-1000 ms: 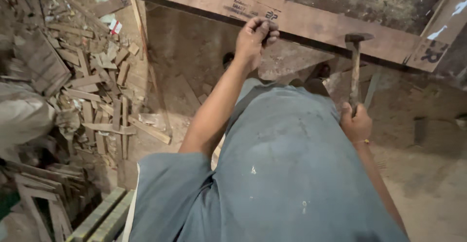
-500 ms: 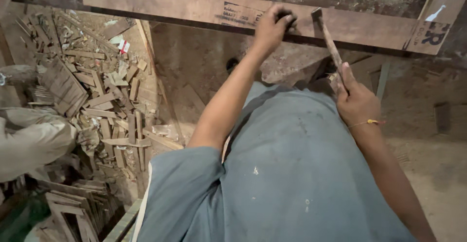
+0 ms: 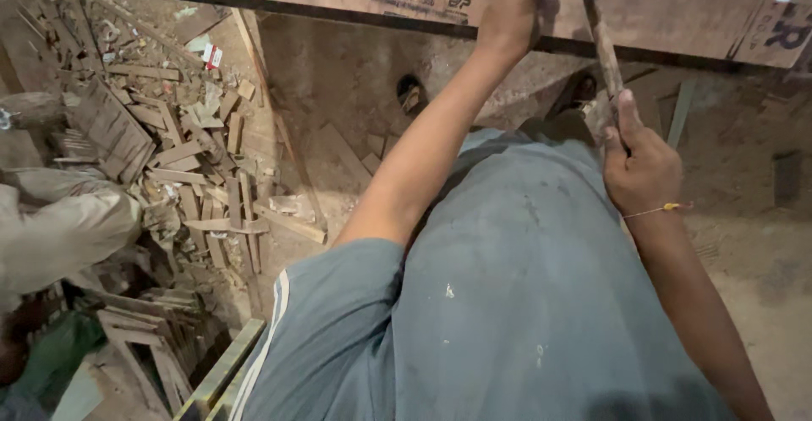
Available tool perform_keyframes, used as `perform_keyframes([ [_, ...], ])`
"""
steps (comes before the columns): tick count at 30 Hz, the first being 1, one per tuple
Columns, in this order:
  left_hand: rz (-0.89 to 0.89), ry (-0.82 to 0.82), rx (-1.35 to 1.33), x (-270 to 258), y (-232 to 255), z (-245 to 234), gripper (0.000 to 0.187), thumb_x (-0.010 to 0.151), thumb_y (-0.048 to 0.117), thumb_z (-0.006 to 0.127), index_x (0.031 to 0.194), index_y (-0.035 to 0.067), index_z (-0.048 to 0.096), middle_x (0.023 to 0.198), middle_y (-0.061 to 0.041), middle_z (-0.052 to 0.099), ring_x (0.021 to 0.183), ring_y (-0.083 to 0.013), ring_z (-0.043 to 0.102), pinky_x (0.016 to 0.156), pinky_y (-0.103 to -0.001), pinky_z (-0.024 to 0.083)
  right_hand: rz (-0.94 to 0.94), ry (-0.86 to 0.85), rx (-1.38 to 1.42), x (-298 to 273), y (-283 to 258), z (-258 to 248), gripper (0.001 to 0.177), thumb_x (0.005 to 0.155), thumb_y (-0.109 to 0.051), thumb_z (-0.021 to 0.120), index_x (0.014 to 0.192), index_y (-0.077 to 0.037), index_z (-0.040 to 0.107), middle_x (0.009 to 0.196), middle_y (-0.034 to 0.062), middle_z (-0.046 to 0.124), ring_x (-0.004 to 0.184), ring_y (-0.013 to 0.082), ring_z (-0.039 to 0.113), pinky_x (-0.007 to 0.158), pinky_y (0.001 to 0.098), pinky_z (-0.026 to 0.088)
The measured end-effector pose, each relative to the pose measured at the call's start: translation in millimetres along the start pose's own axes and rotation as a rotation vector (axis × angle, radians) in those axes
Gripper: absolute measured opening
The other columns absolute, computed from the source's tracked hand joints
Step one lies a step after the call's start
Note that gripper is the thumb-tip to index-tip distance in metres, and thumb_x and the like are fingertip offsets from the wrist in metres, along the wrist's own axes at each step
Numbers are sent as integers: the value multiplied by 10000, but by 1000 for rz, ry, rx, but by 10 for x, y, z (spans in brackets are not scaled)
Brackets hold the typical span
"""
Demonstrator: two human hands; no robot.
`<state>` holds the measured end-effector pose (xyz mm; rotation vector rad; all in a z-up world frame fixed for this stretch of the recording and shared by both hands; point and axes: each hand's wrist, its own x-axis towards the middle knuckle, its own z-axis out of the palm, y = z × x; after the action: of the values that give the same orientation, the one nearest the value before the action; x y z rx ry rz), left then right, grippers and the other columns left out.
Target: The person hammers nails into a wooden frame using a hammer. They repeatedly position nails and strike them to secure the frame pieces together.
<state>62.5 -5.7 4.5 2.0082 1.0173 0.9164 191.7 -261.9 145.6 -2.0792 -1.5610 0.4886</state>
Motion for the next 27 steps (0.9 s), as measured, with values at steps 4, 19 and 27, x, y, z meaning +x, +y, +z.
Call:
perform_keyframes([
  [4,-47,-6,101,-26,-23,72,169,809,129,735,966,187,709,1092,-101,661,1028,-365,657,805,-473,546,31,-44,-14,36,-89,-24,612,1088,-105,688,1630,-260,450,951,188,695,829,342,691,746,420,558],
  [19,-251,-20,-609,58,-483,-236,270,980,75,602,1243,28,644,1146,-72,741,1087,-208,727,920,-366,599,-35,20,-59,120,166,136,584,1089,-130,679,1618,-220,450,940,187,701,866,382,689,757,443,556],
  [27,-363,-77,-1073,87,-631,-242,150,1125,126,605,1186,-9,626,1047,-112,721,890,-174,695,781,-375,611,-19,31,-40,153,138,144,569,1051,-97,689,1587,-208,535,912,211,685,787,396,675,716,470,541],
])
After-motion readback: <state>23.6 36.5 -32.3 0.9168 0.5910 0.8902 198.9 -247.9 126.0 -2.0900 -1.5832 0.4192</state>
